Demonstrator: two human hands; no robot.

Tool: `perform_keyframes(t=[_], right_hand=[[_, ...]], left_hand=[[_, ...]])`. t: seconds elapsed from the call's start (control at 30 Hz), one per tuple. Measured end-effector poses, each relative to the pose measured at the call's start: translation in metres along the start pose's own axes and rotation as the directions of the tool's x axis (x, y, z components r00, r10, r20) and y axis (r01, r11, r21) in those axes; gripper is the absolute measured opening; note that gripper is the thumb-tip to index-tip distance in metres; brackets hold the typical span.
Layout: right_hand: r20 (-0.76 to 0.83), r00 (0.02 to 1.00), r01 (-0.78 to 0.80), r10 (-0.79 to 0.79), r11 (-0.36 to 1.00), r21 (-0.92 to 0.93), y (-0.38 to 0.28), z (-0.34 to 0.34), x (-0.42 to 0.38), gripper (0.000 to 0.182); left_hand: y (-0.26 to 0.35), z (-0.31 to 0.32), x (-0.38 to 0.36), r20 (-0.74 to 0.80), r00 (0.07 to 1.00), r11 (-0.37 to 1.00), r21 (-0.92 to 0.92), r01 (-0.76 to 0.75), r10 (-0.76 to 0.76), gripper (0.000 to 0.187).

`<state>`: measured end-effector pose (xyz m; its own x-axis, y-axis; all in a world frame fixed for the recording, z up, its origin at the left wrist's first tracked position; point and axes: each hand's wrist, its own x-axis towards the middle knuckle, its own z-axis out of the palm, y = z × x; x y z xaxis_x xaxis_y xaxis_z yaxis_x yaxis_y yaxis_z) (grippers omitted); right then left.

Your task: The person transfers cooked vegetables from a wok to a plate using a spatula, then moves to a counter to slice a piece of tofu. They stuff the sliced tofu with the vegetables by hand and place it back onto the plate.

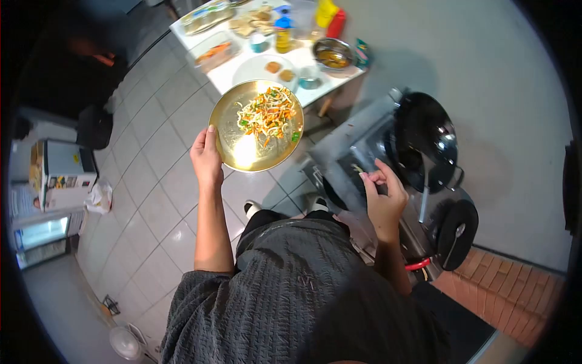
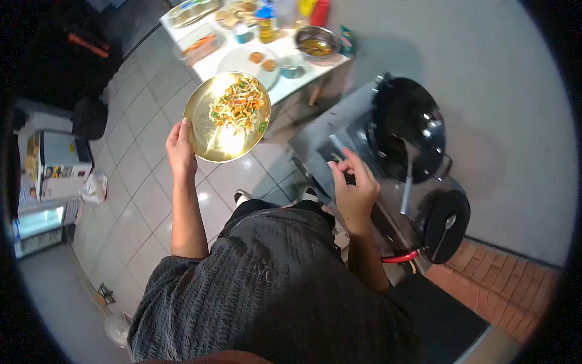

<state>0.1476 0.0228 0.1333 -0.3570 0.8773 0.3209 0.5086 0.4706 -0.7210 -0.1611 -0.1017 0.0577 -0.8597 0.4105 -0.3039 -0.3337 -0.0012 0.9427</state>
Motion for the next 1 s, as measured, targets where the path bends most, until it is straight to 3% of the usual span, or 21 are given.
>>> perform_keyframes(t=[0.17, 0.23, 0.27, 0.3, 0.37, 0.4, 0.43, 0.5, 0.53, 0.57, 0.6, 0.7, 0.83, 0.9, 1.0], right_hand=[[0.187, 0.976, 0.062, -0.116, 0.960, 0.272, -0.072, 0.117, -0.005, 0.021], [0.311, 0.936, -0.236, 0.166, 0.950, 0.203, -0.109, 0.162, -0.011, 0.018], [0.342, 0.930, -0.196, 0.133, 0.968, 0.157, -0.132, 0.186, -0.012, 0.018], [0.353, 0.935, -0.107, -0.034, 0.922, 0.373, -0.140, 0.215, -0.014, 0.018], [0.446, 0.879, -0.021, -0.168, 0.921, 0.389, -0.167, 0.260, -0.020, 0.018], [0.503, 0.859, -0.151, -0.091, 0.895, 0.419, -0.180, 0.267, -0.026, 0.018], [0.569, 0.807, -0.093, -0.158, 0.918, 0.387, -0.190, 0.289, -0.032, 0.020], [0.804, 0.584, -0.257, 0.107, 0.965, 0.058, -0.222, 0.317, -0.035, 0.024], [0.831, 0.551, -0.230, 0.076, 0.971, 0.064, -0.238, 0.337, -0.041, 0.024], [0.764, 0.595, 0.018, -0.250, 0.954, 0.298, -0.257, 0.359, -0.047, 0.026], [0.624, 0.554, 0.255, -0.551, 0.826, 0.503, -0.272, 0.383, -0.054, 0.028], [0.776, 0.410, 0.234, -0.479, 0.878, 0.418, -0.310, 0.433, -0.077, 0.028], [0.811, 0.175, 0.241, -0.558, 0.823, 0.514, -0.391, 0.521, -0.109, 0.023], [0.925, 0.097, -0.024, -0.367, 0.928, 0.371, -0.452, 0.535, -0.153, 0.017], [0.807, -0.152, 0.107, -0.571, 0.802, 0.588, -0.528, 0.567, -0.195, 0.017]], left_hand=[[0.031, -0.123, 0.026, -0.161, 0.986, 0.999, -0.033, -0.034, 0.028, 0.029], [0.040, -0.180, 0.033, -0.260, 0.963, 0.996, -0.043, -0.083, 0.069, 0.031], [0.046, -0.207, 0.035, -0.309, 0.948, 0.994, -0.046, -0.095, 0.076, 0.030], [0.051, -0.232, 0.036, -0.357, 0.930, 0.993, -0.047, -0.107, 0.084, 0.030], [0.056, -0.283, 0.037, -0.476, 0.874, 0.989, -0.058, -0.135, 0.092, 0.030], [0.049, -0.297, 0.028, -0.505, 0.856, 0.985, -0.057, -0.162, 0.111, 0.029], [0.052, -0.325, 0.026, -0.530, 0.840, 0.983, -0.056, -0.176, 0.120, 0.029], [0.056, -0.368, 0.017, -0.616, 0.781, 0.977, -0.088, -0.195, 0.100, 0.028], [0.057, -0.388, 0.011, -0.674, 0.734, 0.972, -0.111, -0.209, 0.080, 0.028], [0.059, -0.408, 0.009, -0.730, 0.681, 0.965, -0.133, -0.225, 0.058, 0.028], [0.054, -0.429, 0.007, -0.769, 0.638, 0.963, -0.138, -0.231, 0.043, 0.028], [0.047, -0.489, -0.018, -0.864, 0.503, 0.938, -0.159, -0.309, 0.020, 0.027], [0.060, -0.570, -0.035, -0.944, 0.330, 0.920, -0.118, -0.373, 0.013, 0.028], [0.067, -0.613, -0.082, -0.972, 0.234, 0.906, -0.104, -0.411, -0.005, 0.028], [0.084, -0.648, -0.123, -0.993, 0.111, 0.872, -0.085, -0.481, -0.035, 0.028]])
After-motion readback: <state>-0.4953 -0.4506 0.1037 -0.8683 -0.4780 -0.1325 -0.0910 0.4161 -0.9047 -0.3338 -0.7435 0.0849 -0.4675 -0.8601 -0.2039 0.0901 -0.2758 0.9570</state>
